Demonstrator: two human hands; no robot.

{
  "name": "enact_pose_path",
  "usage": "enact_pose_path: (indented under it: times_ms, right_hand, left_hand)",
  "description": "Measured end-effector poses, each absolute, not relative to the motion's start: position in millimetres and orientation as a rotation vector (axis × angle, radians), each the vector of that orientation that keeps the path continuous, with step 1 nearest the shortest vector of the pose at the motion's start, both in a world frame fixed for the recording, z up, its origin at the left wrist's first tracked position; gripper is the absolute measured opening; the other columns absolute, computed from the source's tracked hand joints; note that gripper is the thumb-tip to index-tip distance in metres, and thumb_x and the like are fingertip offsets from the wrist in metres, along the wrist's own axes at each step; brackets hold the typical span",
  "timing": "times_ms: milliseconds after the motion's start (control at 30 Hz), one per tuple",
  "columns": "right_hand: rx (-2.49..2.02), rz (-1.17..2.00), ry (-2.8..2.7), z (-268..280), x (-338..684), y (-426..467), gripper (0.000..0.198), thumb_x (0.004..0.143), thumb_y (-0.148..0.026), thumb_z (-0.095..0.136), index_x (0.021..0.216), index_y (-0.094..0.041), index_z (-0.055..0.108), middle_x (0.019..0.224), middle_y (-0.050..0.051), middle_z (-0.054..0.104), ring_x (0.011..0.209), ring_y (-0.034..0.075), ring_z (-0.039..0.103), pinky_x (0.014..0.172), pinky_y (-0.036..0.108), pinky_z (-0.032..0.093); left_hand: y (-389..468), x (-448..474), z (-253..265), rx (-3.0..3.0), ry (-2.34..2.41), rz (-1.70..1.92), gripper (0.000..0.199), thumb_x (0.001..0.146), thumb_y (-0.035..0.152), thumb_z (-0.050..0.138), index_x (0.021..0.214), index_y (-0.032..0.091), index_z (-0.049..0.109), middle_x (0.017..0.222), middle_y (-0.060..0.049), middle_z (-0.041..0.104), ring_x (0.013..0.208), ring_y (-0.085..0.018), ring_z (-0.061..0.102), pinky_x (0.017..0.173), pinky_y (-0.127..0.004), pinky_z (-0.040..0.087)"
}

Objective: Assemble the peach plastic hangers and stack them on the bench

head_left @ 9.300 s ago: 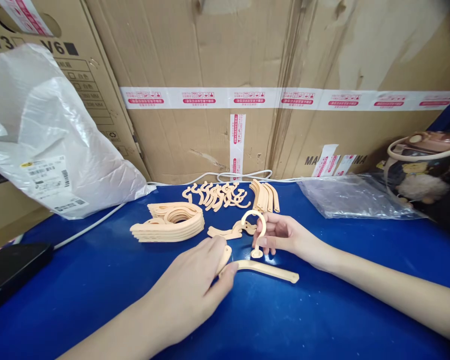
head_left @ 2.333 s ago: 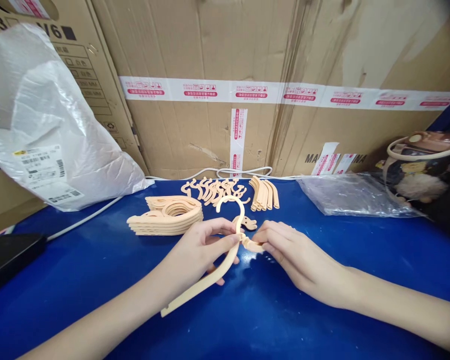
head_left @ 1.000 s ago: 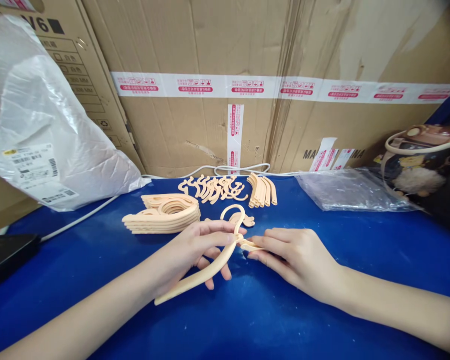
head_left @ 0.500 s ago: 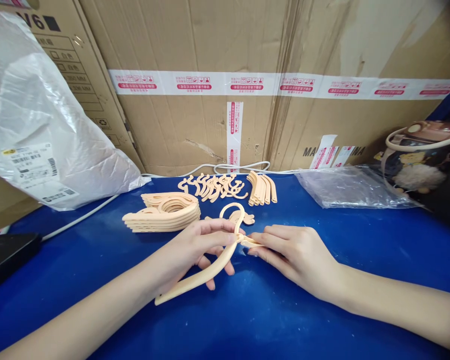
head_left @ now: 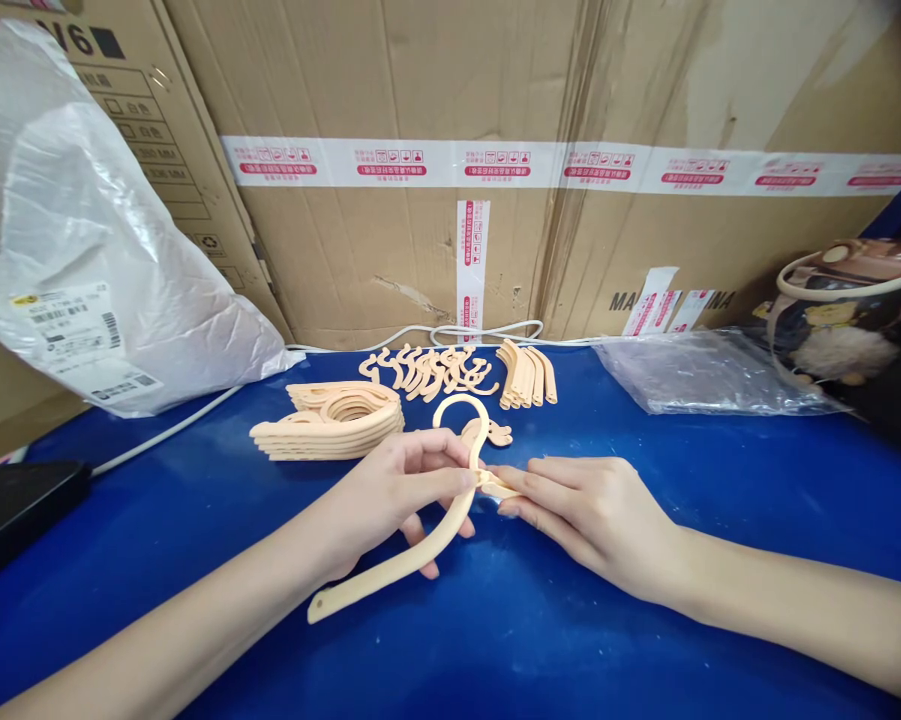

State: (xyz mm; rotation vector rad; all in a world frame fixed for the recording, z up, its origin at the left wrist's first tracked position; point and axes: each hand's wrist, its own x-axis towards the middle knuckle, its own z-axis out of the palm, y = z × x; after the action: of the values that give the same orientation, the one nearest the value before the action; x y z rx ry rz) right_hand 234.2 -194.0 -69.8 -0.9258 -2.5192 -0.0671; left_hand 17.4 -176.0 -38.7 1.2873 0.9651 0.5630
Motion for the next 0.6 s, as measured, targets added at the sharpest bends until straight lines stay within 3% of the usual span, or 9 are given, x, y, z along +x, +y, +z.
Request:
enact_pose_path:
  times_ms: [200,367,600]
  right_hand:
    - [-0.919,-0.041,-2.584,-67.0,233.5,-193.0,0.039,0.102,-0.033,0.031,0.122,-0.015,0.059,0.079,0.004,0.068,0.068,0.014,0.064,0.061,0.023,0.046]
    - [-0.923,-0.015,-2.584,-65.6,233.0,-192.3,0.038,0.101,-0.032,0.031,0.120,-0.015,0.060,0.084,0.005,0.070,0.071,0.016,0.066,0.063,0.025,0.047]
    - [-0.949,0.004,-2.571,-65.4,233.3,-192.9,0.035,0.101,-0.031,0.033,0.113,-0.018,0.063,0.085,0.004,0.071,0.070,0.015,0.066,0.065,0.026,0.046]
  left_hand:
    - [-175.6,18.2,-38.4,1.347,0.983,0.560,0.018,0.077,0.032,0.066,0.081,0.017,0.056,0.064,0.000,0.062,0.063,-0.016,0.065,0.037,-0.017,0.052]
    - [-172.4,18.3,-39.0,1.352,0.993,0.543,0.020,0.076,0.034,0.067,0.084,0.017,0.059,0.069,-0.001,0.063,0.070,-0.019,0.066,0.039,-0.018,0.053]
    - [-170.9,15.4,-45.3,1.371,0.965,0.520,0.025,0.078,0.040,0.066,0.091,0.018,0.061,0.094,-0.006,0.070,0.075,-0.018,0.067,0.043,-0.020,0.054]
